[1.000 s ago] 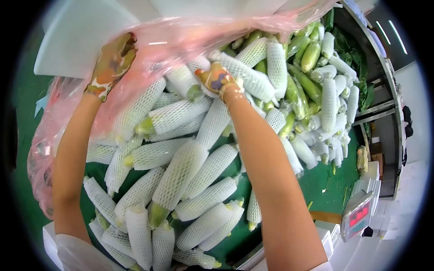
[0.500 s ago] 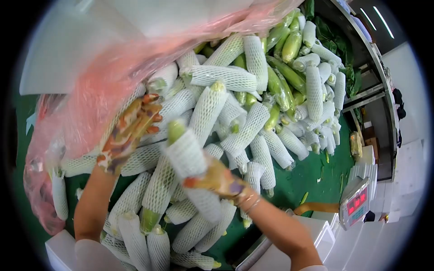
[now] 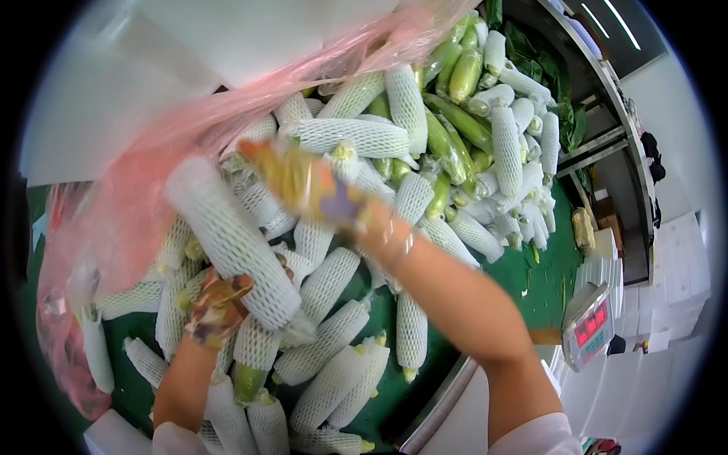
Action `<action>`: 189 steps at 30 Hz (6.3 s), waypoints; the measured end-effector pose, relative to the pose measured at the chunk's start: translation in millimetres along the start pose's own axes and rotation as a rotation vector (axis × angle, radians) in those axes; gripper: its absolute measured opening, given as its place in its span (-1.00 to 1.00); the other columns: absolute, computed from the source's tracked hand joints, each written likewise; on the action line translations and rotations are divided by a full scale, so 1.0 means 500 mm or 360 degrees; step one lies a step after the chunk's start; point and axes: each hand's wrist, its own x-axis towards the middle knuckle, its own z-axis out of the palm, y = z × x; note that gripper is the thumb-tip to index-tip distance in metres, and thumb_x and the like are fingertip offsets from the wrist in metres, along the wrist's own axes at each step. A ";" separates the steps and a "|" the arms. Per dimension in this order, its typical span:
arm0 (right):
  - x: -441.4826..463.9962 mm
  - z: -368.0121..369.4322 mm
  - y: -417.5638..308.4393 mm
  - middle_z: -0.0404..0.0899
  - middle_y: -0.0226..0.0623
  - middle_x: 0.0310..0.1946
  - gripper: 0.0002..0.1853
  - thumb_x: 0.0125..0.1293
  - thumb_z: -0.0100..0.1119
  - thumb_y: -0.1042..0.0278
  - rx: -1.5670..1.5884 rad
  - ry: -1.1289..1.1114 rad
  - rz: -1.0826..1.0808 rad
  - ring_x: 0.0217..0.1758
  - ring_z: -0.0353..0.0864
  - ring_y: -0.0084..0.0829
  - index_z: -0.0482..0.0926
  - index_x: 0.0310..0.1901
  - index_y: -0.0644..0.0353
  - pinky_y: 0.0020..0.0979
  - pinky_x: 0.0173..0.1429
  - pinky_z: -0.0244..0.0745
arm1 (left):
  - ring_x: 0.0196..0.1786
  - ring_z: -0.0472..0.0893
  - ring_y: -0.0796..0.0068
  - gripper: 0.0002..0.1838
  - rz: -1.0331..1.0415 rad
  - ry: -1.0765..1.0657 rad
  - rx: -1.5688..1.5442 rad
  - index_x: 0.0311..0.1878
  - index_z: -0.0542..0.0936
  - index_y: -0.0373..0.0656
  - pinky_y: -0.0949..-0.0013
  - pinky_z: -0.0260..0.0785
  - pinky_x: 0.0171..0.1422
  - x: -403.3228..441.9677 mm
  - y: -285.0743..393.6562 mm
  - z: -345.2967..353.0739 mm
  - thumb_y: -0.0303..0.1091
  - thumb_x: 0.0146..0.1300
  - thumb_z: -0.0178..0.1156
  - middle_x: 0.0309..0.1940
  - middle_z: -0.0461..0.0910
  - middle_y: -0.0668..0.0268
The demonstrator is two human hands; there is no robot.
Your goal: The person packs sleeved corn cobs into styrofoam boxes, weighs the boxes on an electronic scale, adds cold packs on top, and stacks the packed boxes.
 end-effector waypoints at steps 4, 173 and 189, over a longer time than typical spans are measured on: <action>0.070 -0.092 0.180 0.63 0.00 -0.10 -0.17 -0.07 0.36 -0.06 -0.0759 -0.0735 0.1166 -0.02 0.64 -0.14 0.41 0.19 0.34 -0.32 0.10 0.50 | -0.19 0.68 0.30 -0.54 0.0099 0.0542 0.0202 0.15 0.39 -0.32 0.29 0.60 -0.08 -0.014 -0.047 -0.051 -0.41 0.20 0.25 -0.16 0.62 0.18; -0.958 -0.200 -0.886 0.66 0.02 -0.38 -0.30 0.26 0.16 0.24 -0.0416 0.0723 0.2671 -0.22 0.68 0.01 0.11 0.30 0.47 -0.17 -0.07 0.56 | -0.01 0.50 -0.30 -0.32 0.1257 -0.1940 0.2694 0.18 0.33 -0.58 -0.06 0.39 0.09 -0.354 -0.628 0.747 -0.20 0.12 0.17 0.05 0.44 -0.34; -0.999 -0.185 -0.624 0.18 0.20 0.36 -0.35 0.26 0.09 0.23 -0.1433 0.0389 0.1836 0.38 0.27 0.10 0.24 0.36 0.27 -0.16 0.44 0.18 | 0.05 0.56 0.01 -0.53 0.0957 -0.0970 0.1891 -0.12 0.61 -0.20 0.05 0.40 0.11 -0.297 -0.488 0.764 -0.05 -0.02 0.32 -0.07 0.58 -0.03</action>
